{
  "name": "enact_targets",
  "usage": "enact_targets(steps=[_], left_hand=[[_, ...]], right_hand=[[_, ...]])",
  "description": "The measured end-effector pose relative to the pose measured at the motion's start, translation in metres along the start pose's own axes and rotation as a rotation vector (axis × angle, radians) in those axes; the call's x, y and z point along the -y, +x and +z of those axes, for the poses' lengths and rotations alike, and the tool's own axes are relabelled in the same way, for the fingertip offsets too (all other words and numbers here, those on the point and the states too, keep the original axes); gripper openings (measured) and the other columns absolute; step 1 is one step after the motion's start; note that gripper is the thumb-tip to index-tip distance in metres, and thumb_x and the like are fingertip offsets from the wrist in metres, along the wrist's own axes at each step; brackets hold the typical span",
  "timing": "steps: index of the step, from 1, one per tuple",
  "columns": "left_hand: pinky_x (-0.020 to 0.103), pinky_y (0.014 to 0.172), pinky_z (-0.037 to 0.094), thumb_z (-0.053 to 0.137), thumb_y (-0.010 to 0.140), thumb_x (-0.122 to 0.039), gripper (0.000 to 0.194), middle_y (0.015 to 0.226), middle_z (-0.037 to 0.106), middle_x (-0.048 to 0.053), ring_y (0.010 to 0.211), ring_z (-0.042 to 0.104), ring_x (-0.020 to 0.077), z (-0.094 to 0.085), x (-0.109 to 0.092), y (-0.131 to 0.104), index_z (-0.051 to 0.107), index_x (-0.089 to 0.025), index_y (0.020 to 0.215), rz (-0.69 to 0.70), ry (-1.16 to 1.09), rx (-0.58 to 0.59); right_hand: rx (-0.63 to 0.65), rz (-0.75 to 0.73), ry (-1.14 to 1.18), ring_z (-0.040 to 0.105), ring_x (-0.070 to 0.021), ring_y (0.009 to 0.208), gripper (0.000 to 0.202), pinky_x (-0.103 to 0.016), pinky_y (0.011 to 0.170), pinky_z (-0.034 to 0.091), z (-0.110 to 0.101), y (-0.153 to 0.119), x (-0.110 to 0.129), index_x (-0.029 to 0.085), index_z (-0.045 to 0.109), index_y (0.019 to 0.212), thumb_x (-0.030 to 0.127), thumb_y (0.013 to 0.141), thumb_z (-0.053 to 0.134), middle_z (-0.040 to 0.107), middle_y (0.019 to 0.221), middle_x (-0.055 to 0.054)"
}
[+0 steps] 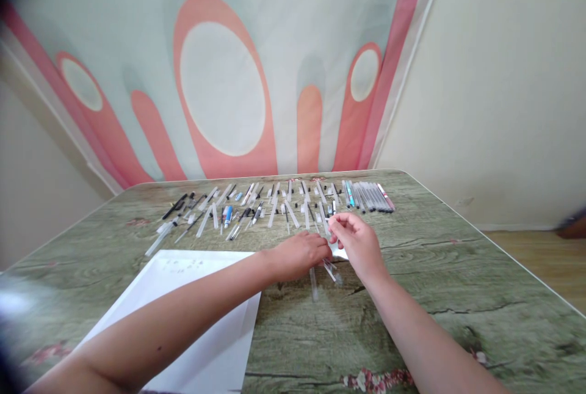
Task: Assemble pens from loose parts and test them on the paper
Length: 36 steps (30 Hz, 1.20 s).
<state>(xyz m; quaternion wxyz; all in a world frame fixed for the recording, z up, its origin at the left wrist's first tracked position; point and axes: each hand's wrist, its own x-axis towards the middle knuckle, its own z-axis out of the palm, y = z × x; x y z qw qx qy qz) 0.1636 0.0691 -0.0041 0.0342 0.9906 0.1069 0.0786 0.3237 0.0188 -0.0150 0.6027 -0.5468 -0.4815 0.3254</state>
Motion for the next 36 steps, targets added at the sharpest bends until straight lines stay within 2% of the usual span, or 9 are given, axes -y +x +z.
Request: enact_targets(steps=[4,8,12,15,17,20,24,29,36], left_hand=[[0.033,0.080,0.042,0.052,0.084,-0.013,0.016,0.094,0.061,0.008,0.089,0.056,0.0203,-0.021,0.002,-0.012,0.060,-0.016,0.097,-0.076,-0.237,-0.087],[0.029,0.075,0.045,0.048,0.088,-0.022,0.017,0.092,0.061,0.006,0.082,0.058,0.0151,-0.036,0.003,-0.039,0.058,-0.017,0.101,-0.347,-0.853,-0.158],[0.028,0.068,0.047,0.056,0.085,-0.028,0.025,0.086,0.060,0.006,0.071,0.058,0.0121,-0.030,0.000,-0.071,0.054,-0.014,0.105,-0.589,-1.589,-0.209],[0.030,0.077,0.048,0.066,0.077,-0.023,0.030,0.091,0.057,0.006,0.077,0.057,0.0114,-0.019,-0.004,-0.087,0.058,-0.012,0.104,-0.636,-1.824,-0.322],[0.031,0.078,0.048,0.066,0.076,-0.022,0.029,0.088,0.058,0.005,0.073,0.057,0.0109,-0.014,-0.006,-0.092,0.059,-0.012,0.103,-0.687,-1.738,-0.360],[0.030,0.075,0.047,0.062,0.077,-0.018,0.022,0.087,0.061,0.004,0.072,0.057,0.0121,-0.009,-0.009,-0.096,0.064,-0.015,0.099,-0.739,-1.262,-0.399],[0.027,0.075,0.045,0.059,0.076,-0.014,0.020,0.089,0.063,0.003,0.080,0.057,0.0141,-0.008,-0.012,-0.098,0.067,-0.019,0.093,-0.670,-0.827,-0.373],[0.024,0.070,0.045,0.057,0.076,-0.016,0.019,0.085,0.065,0.002,0.075,0.057,0.0136,-0.006,-0.011,-0.099,0.067,-0.018,0.092,-0.651,-0.765,-0.328],[0.025,0.070,0.046,0.059,0.078,-0.023,0.022,0.090,0.066,0.006,0.075,0.059,0.0131,-0.003,-0.010,-0.099,0.065,-0.015,0.097,-0.730,-1.018,-0.373]], right_hand=[[-0.004,0.012,-0.013,0.056,-0.0132,0.057,0.033,-0.022,0.047,0.041,0.000,0.000,-0.001,0.017,0.063,0.088,0.048,0.077,0.063,0.065,0.075,-0.004],[0.006,0.025,-0.024,0.056,-0.0133,0.058,0.032,-0.023,0.049,0.041,0.000,-0.001,-0.002,0.017,0.063,0.088,0.048,0.078,0.062,0.065,0.073,-0.003],[0.041,0.042,-0.028,0.056,-0.0132,0.058,0.032,-0.023,0.049,0.042,0.005,-0.005,-0.003,0.017,0.064,0.087,0.048,0.078,0.062,0.066,0.074,-0.003],[0.080,0.057,-0.035,0.056,-0.0130,0.057,0.034,-0.023,0.049,0.042,0.009,-0.008,-0.003,0.017,0.064,0.087,0.049,0.077,0.062,0.065,0.073,-0.003],[0.109,0.068,-0.041,0.056,-0.0128,0.057,0.034,-0.023,0.049,0.042,0.012,-0.011,-0.005,0.017,0.063,0.088,0.050,0.077,0.062,0.064,0.073,-0.003],[0.133,0.085,-0.058,0.056,-0.0131,0.058,0.035,-0.024,0.050,0.043,0.013,-0.012,-0.008,0.017,0.063,0.089,0.050,0.077,0.062,0.064,0.073,-0.002],[0.151,0.098,-0.093,0.056,-0.0136,0.059,0.033,-0.024,0.050,0.043,0.012,-0.012,-0.012,0.018,0.062,0.091,0.048,0.079,0.061,0.064,0.074,-0.002],[0.166,0.107,-0.121,0.056,-0.0140,0.060,0.032,-0.024,0.051,0.043,0.012,-0.012,-0.013,0.018,0.062,0.091,0.048,0.080,0.060,0.063,0.073,-0.003],[0.187,0.099,-0.165,0.057,-0.0146,0.061,0.032,-0.025,0.052,0.043,0.014,-0.015,-0.008,0.018,0.062,0.091,0.048,0.080,0.060,0.065,0.073,-0.003]])
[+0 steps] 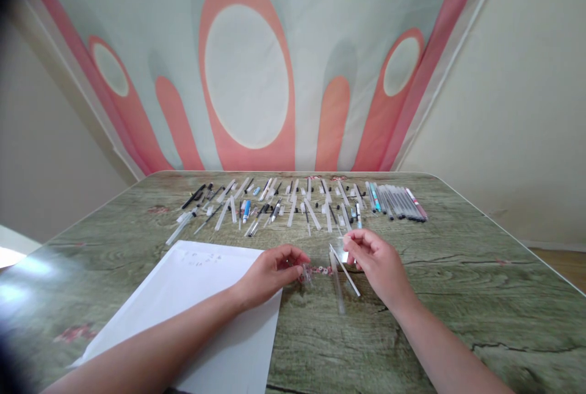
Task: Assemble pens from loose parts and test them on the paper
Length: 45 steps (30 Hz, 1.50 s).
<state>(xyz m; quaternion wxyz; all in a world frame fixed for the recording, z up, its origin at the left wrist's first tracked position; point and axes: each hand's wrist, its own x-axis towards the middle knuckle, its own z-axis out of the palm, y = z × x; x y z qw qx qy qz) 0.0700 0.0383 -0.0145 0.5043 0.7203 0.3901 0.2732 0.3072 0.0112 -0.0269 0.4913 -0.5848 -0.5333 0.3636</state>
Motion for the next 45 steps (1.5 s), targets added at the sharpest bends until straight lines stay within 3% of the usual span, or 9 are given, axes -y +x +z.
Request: enact_targets(steps=[7,12,18,23,27,33,41,45], left_hand=[[0.029,0.073,0.047,0.062,0.080,-0.028,0.029,0.083,0.063,0.006,0.070,0.059,0.0118,-0.003,-0.003,0.004,0.062,-0.011,0.104,-0.125,-0.576,0.062],[0.028,0.074,0.049,0.069,0.076,-0.024,0.030,0.081,0.062,0.006,0.075,0.060,0.0122,-0.005,0.001,0.007,0.061,-0.010,0.101,-0.254,-0.867,0.046],[0.028,0.072,0.050,0.071,0.076,-0.023,0.030,0.085,0.063,0.007,0.076,0.062,0.0131,0.002,0.005,0.006,0.059,-0.010,0.100,-0.252,-0.882,0.059],[0.028,0.073,0.051,0.071,0.075,-0.022,0.029,0.090,0.063,0.009,0.079,0.064,0.0148,0.005,0.006,0.003,0.059,-0.010,0.098,-0.219,-0.880,0.056],[0.028,0.074,0.052,0.069,0.078,-0.020,0.025,0.082,0.064,0.007,0.076,0.065,0.0144,0.004,0.005,0.002,0.058,-0.010,0.098,-0.280,-0.913,0.101],[0.025,0.067,0.054,0.066,0.080,-0.023,0.016,0.077,0.065,0.006,0.070,0.067,0.0144,0.003,0.004,0.001,0.058,-0.010,0.085,-0.366,-0.958,0.181],[0.023,0.062,0.054,0.068,0.078,-0.026,0.020,0.074,0.065,0.006,0.067,0.067,0.0151,0.004,0.005,-0.001,0.056,-0.011,0.082,-0.338,-0.917,0.198],[0.023,0.063,0.054,0.069,0.077,-0.026,0.021,0.076,0.066,0.006,0.069,0.067,0.0150,0.004,0.004,0.000,0.056,-0.011,0.084,-0.336,-0.921,0.183]], right_hand=[[0.131,-0.073,-0.068,0.058,-0.0148,0.060,0.026,-0.026,0.056,0.045,0.011,-0.018,0.026,0.019,0.060,0.090,0.044,0.084,0.055,0.062,0.065,0.000],[0.103,-0.241,-0.217,0.059,-0.0160,0.065,0.018,-0.028,0.064,0.047,0.020,-0.032,0.036,0.022,0.061,0.089,0.038,0.085,0.055,0.064,0.072,-0.001],[0.068,-0.423,-0.413,0.058,-0.0152,0.065,0.011,-0.027,0.064,0.046,0.024,-0.037,0.035,0.024,0.061,0.090,0.032,0.087,0.053,0.065,0.078,-0.001],[0.069,-0.475,-0.462,0.057,-0.0151,0.065,0.009,-0.027,0.063,0.045,0.024,-0.034,0.034,0.024,0.060,0.091,0.028,0.088,0.053,0.064,0.078,-0.001],[0.088,-0.519,-0.484,0.056,-0.0148,0.065,0.009,-0.027,0.064,0.045,0.024,-0.034,0.032,0.023,0.060,0.094,0.026,0.088,0.053,0.064,0.080,-0.002],[0.084,-0.549,-0.502,0.056,-0.0141,0.066,0.009,-0.027,0.065,0.045,0.024,-0.032,0.031,0.023,0.060,0.094,0.025,0.088,0.054,0.064,0.081,-0.002],[0.124,-0.552,-0.490,0.058,-0.0134,0.067,0.012,-0.026,0.066,0.046,0.023,-0.031,0.028,0.022,0.064,0.095,0.025,0.088,0.055,0.066,0.081,-0.001],[0.112,-0.545,-0.463,0.063,-0.0142,0.077,0.016,-0.025,0.073,0.048,0.025,-0.030,0.023,0.023,0.067,0.097,0.024,0.088,0.055,0.069,0.089,-0.002]])
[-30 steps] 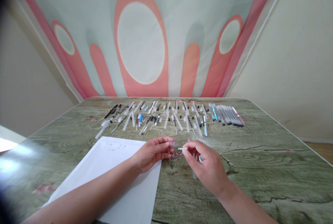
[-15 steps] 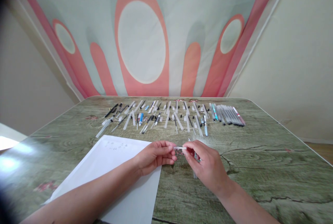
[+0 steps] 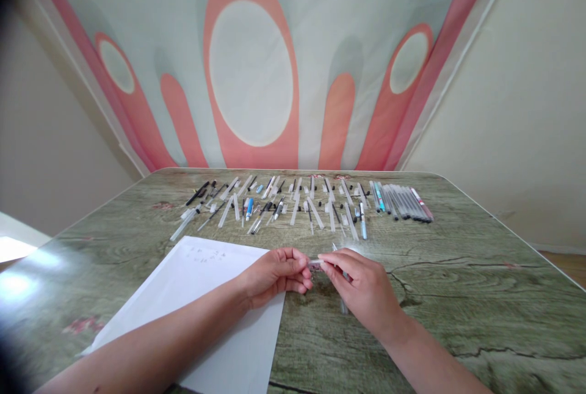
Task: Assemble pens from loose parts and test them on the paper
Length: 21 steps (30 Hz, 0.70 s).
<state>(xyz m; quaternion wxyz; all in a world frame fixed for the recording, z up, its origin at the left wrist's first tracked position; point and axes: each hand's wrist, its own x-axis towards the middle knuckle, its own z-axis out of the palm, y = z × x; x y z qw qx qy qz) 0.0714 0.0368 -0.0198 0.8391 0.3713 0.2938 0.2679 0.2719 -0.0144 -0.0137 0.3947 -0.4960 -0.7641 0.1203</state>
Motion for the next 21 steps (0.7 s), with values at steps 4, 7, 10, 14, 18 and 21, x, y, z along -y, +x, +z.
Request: enact_targets(steps=[4,7,10,14,18,21], left_hand=[[0.025,0.067,0.054,0.070,0.076,-0.022,0.022,0.079,0.066,0.007,0.071,0.068,0.0154,-0.0004,0.0002,-0.0001,0.055,-0.011,0.089,0.002,-0.002,0.006],[0.025,0.068,0.054,0.070,0.076,-0.019,0.023,0.079,0.066,0.008,0.072,0.068,0.0160,-0.0008,0.0007,0.0001,0.055,-0.010,0.091,0.000,-0.009,0.001],[0.025,0.068,0.055,0.068,0.077,-0.019,0.020,0.079,0.066,0.008,0.071,0.068,0.0158,-0.0010,0.0006,0.0005,0.056,-0.010,0.090,-0.009,-0.023,-0.012],[0.024,0.068,0.055,0.067,0.079,-0.021,0.017,0.080,0.066,0.008,0.072,0.068,0.0152,-0.0011,-0.0001,0.0010,0.057,-0.010,0.089,-0.033,-0.047,-0.015],[0.024,0.069,0.055,0.067,0.079,-0.021,0.018,0.081,0.067,0.008,0.074,0.068,0.0155,-0.0012,0.0009,0.0011,0.059,-0.010,0.090,-0.048,-0.051,0.024],[0.023,0.070,0.055,0.068,0.079,-0.020,0.018,0.084,0.067,0.009,0.075,0.068,0.0149,-0.0012,0.0024,0.0013,0.060,-0.009,0.091,-0.055,-0.053,0.030]], right_hand=[[0.008,0.004,0.021,0.065,-0.0149,0.083,0.020,-0.025,0.077,0.049,0.0032,-0.0011,-0.0012,0.024,0.068,0.102,0.023,0.089,0.053,0.070,0.094,-0.002],[0.021,0.017,0.029,0.064,-0.0156,0.086,0.021,-0.026,0.078,0.050,0.0034,-0.0015,-0.0011,0.026,0.068,0.103,0.024,0.089,0.052,0.069,0.097,-0.002],[0.018,0.075,0.036,0.064,-0.0151,0.083,0.021,-0.026,0.074,0.050,0.0032,-0.0015,-0.0009,0.026,0.065,0.107,0.025,0.089,0.053,0.069,0.098,-0.002],[-0.017,0.152,0.057,0.063,-0.0133,0.075,0.022,-0.024,0.067,0.051,0.0034,-0.0008,0.0000,0.024,0.060,0.108,0.028,0.086,0.056,0.067,0.096,-0.001],[0.032,0.132,0.057,0.063,-0.0131,0.075,0.013,-0.024,0.068,0.049,0.0018,0.0004,0.0049,0.024,0.063,0.097,0.029,0.088,0.054,0.067,0.093,0.000],[0.060,0.162,0.082,0.062,-0.0128,0.073,0.014,-0.024,0.068,0.049,0.0005,0.0011,0.0088,0.025,0.064,0.096,0.030,0.089,0.053,0.068,0.091,0.000]])
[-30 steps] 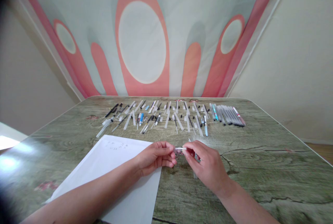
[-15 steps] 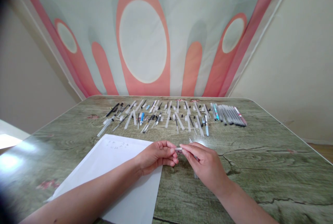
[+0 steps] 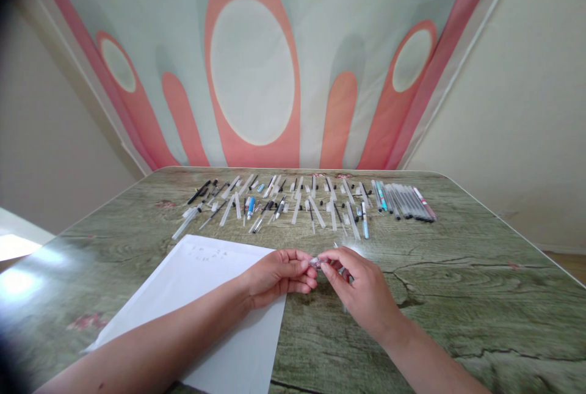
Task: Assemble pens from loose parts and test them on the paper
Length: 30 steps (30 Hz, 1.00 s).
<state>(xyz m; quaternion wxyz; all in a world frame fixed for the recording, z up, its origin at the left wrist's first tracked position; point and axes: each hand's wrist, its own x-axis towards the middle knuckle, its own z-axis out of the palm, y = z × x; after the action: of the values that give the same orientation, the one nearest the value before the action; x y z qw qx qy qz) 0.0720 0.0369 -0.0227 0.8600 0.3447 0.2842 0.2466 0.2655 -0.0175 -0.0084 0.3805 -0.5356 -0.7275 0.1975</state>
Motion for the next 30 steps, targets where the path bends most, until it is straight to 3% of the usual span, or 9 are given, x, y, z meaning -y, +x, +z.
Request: enact_targets(steps=[12,16,21,25,30], left_hand=[[0.023,0.061,0.054,0.068,0.077,-0.022,0.016,0.076,0.067,0.009,0.064,0.067,0.0145,0.004,0.003,0.002,0.060,-0.008,0.081,0.068,0.066,-0.101],[0.022,0.061,0.054,0.067,0.078,-0.019,0.013,0.077,0.067,0.009,0.063,0.066,0.0130,0.002,0.002,0.004,0.059,-0.009,0.080,0.070,0.039,-0.131],[0.020,0.060,0.053,0.061,0.083,-0.015,0.007,0.075,0.066,0.008,0.060,0.064,0.0099,-0.005,-0.002,0.006,0.059,-0.009,0.079,0.078,-0.005,-0.173],[0.019,0.060,0.052,0.061,0.083,-0.016,0.008,0.076,0.066,0.008,0.060,0.063,0.0099,-0.007,-0.001,0.007,0.058,-0.009,0.079,0.088,-0.008,-0.149],[0.019,0.058,0.052,0.061,0.082,-0.015,0.007,0.076,0.066,0.007,0.060,0.064,0.0104,-0.006,0.000,0.006,0.057,-0.010,0.081,0.101,-0.007,-0.146]], right_hand=[[0.025,0.219,0.204,0.062,-0.0141,0.065,0.022,-0.024,0.062,0.047,0.000,0.000,0.001,0.022,0.065,0.091,0.041,0.085,0.055,0.066,0.069,0.002],[-0.008,0.240,0.233,0.062,-0.0151,0.065,0.029,-0.025,0.060,0.046,-0.010,0.004,-0.003,0.021,0.063,0.092,0.045,0.089,0.048,0.067,0.073,-0.001],[-0.097,0.220,-0.107,0.059,-0.0157,0.060,0.023,-0.026,0.058,0.044,-0.030,0.011,-0.027,0.023,0.064,0.083,0.043,0.084,0.053,0.066,0.069,0.000],[0.055,0.173,-0.334,0.057,-0.0153,0.056,0.016,-0.025,0.051,0.038,-0.028,0.009,-0.044,0.025,0.063,0.073,0.040,0.079,0.059,0.064,0.065,0.002],[0.180,0.220,-0.490,0.055,-0.0148,0.055,0.014,-0.025,0.049,0.033,-0.015,0.004,-0.048,0.025,0.060,0.068,0.036,0.076,0.059,0.063,0.064,0.003]])
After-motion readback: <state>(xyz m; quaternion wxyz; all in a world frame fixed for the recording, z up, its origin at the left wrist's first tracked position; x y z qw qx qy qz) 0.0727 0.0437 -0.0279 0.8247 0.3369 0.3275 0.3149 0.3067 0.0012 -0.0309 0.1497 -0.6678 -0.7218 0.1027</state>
